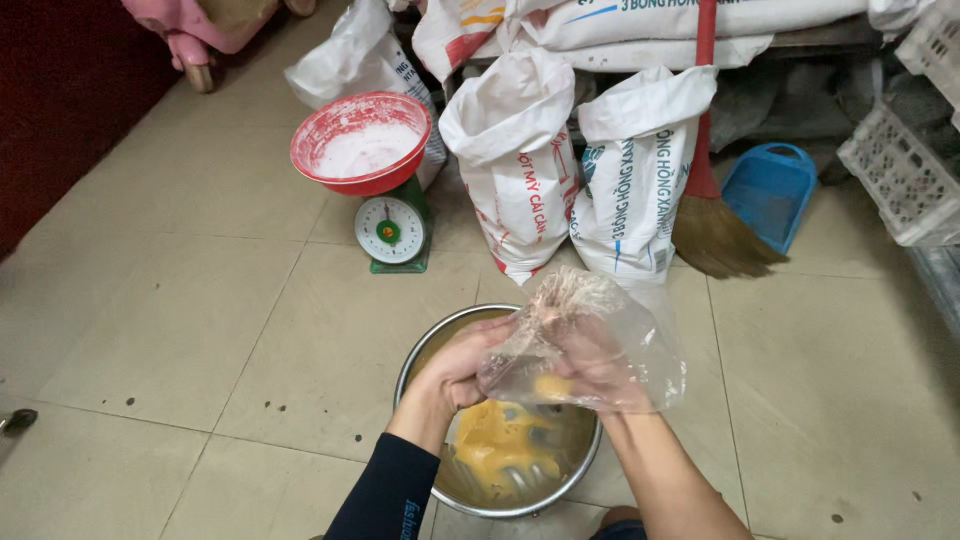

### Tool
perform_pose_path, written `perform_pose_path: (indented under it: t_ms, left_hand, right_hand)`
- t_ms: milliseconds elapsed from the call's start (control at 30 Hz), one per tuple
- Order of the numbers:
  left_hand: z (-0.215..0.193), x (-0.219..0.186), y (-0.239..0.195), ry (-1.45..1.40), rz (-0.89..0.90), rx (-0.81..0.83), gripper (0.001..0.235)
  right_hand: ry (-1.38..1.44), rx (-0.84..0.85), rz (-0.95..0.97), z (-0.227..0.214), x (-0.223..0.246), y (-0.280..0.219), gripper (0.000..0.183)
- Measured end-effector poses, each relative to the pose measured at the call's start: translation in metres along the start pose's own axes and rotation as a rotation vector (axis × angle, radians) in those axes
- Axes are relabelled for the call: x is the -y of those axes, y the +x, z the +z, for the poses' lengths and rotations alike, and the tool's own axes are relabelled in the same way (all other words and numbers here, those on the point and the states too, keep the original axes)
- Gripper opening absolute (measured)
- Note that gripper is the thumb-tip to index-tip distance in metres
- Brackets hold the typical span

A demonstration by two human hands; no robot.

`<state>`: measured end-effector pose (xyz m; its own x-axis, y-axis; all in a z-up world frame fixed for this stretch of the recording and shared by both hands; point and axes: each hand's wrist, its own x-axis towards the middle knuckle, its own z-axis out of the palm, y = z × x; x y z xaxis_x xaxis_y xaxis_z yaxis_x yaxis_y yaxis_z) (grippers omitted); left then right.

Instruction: The person pipes yellow dough into small rosette shapes onto metal baking trays using a piping bag. They refill the piping bag from a metal bowl and continue filling the trays in neat rows.

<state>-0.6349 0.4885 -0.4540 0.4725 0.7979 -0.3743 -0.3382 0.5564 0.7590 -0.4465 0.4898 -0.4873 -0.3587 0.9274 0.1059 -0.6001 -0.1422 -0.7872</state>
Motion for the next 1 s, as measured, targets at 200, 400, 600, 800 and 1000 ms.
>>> perform_pose_path:
  t_ms: [200,400,600,800,1000]
  left_hand:
    - [0.002,0.022,0.000,-0.145,0.142,-0.009,0.023]
    - [0.002,0.019,-0.009,-0.076,0.240,-0.068,0.012]
    - [0.013,0.017,-0.024,0.076,0.206,-0.179,0.011]
    - [0.006,0.031,-0.026,0.198,0.172,-0.210,0.017]
    - [-0.005,0.040,-0.023,0.282,0.067,-0.230,0.009]
  right_hand:
    - [0.441,0.517,-0.096,0.023,0.024,-0.021,0.088]
    - [-0.101,0.335,-0.323,0.056,0.050,-0.038,0.080]
    - [-1.156,-0.106,-0.940,0.056,0.041,-0.034,0.030]
    - [-0.887,-0.175,-0.540,0.057,0.059,-0.040,0.019]
    - [-0.656,0.024,-0.309,0.050,0.071,-0.056,0.023]
